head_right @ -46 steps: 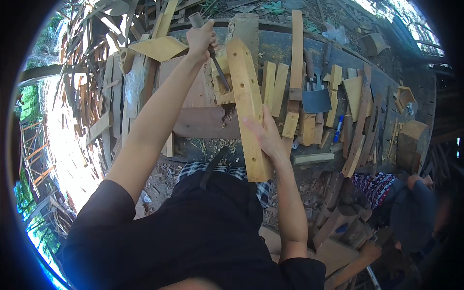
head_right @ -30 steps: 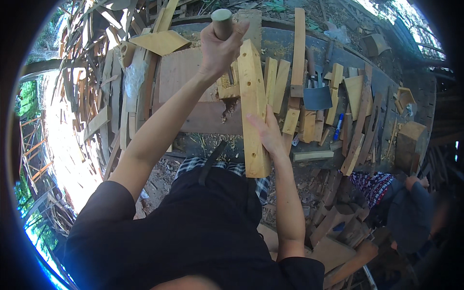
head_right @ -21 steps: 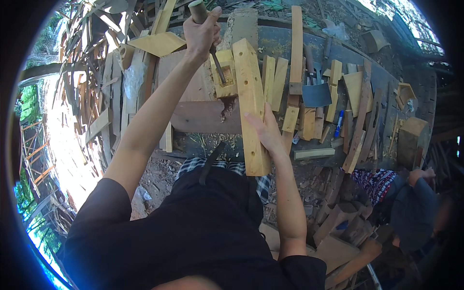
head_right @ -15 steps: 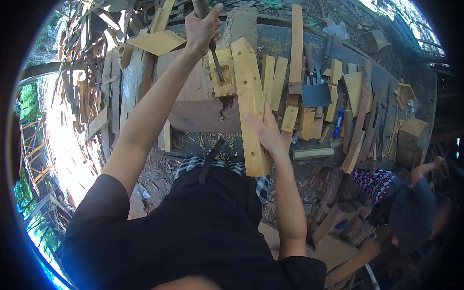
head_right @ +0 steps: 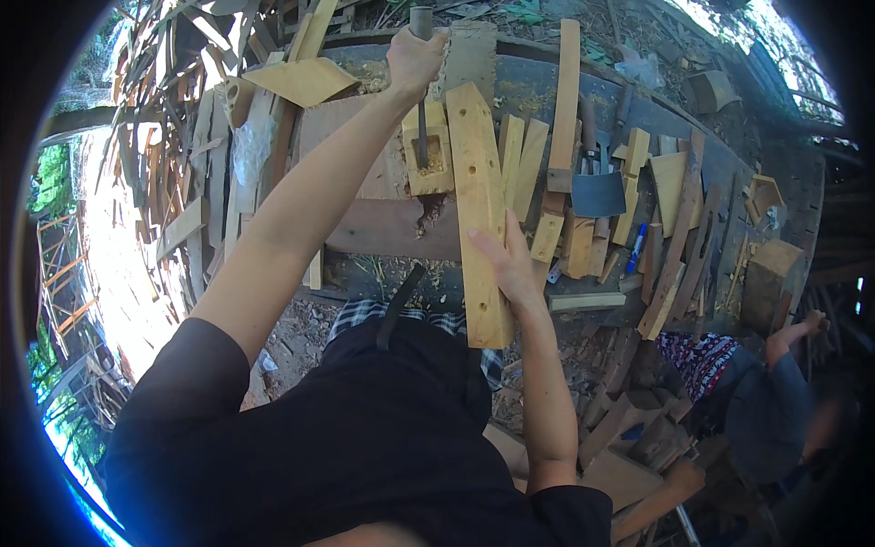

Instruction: The person chisels and carves holes and details into wooden blocks and components using a wood chisel and a mallet.

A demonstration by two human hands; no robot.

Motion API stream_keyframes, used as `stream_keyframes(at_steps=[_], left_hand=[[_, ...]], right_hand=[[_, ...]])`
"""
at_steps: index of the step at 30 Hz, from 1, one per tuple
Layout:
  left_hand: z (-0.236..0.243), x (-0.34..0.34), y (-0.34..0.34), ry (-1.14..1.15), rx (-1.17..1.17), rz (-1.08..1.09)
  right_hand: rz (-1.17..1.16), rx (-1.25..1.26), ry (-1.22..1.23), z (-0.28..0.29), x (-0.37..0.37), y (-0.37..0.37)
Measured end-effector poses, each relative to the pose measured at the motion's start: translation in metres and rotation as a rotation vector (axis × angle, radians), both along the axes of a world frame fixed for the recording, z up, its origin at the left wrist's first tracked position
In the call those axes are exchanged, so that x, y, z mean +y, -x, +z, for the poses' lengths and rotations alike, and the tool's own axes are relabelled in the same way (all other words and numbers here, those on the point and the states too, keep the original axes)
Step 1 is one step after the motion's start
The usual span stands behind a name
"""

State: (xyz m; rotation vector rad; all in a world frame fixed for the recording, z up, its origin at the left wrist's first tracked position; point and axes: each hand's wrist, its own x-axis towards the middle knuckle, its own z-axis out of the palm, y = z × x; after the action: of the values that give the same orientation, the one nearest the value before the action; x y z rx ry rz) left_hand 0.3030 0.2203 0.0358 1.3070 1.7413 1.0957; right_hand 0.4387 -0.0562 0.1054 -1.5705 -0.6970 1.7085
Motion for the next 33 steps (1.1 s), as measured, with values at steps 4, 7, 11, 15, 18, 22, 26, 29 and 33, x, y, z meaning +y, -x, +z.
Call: stream_keyframes(at_steps=[4,7,11,15,18,22,26,29,33], left_hand=[[0.001,-0.006,0.002,0.026,-0.054,-0.004],[0.013,-0.011,0.004,0.002,-0.084,0.004],[0.042,-0.032,0.001,-0.073,-0.115,-0.044],[0.045,-0.041,-0.004,-0.270,-0.030,-0.044],[0.043,-0.038,0.008,-0.170,-0.137,-0.019],[0.058,-0.051,-0.005,-0.152,-0.118,-0.049],[0.044,-0.039,-0.008,-0.147,-0.166,-0.095],[0.021,-0.017,0.004,-0.002,-0.175,-0.063],[0.025,-0.016,-0.003,0.116,-0.251,-0.078]], right_hand=[[-0.025,0.034,0.019,0.022,0.028,-0.012],[-0.054,-0.119,-0.365,0.064,0.086,-0.015],[-0.020,-0.410,-0.689,0.122,0.162,-0.023],[0.633,-1.125,-0.664,0.118,0.199,-0.035],[0.866,-1.039,-0.547,0.156,0.227,-0.048],[0.446,-0.584,-0.406,0.165,0.209,-0.044],[0.840,-1.075,-0.583,0.121,0.210,-0.047],[0.715,-0.629,-0.372,0.123,0.184,-0.022],[0.102,-0.140,-0.197,0.058,0.110,-0.010]])
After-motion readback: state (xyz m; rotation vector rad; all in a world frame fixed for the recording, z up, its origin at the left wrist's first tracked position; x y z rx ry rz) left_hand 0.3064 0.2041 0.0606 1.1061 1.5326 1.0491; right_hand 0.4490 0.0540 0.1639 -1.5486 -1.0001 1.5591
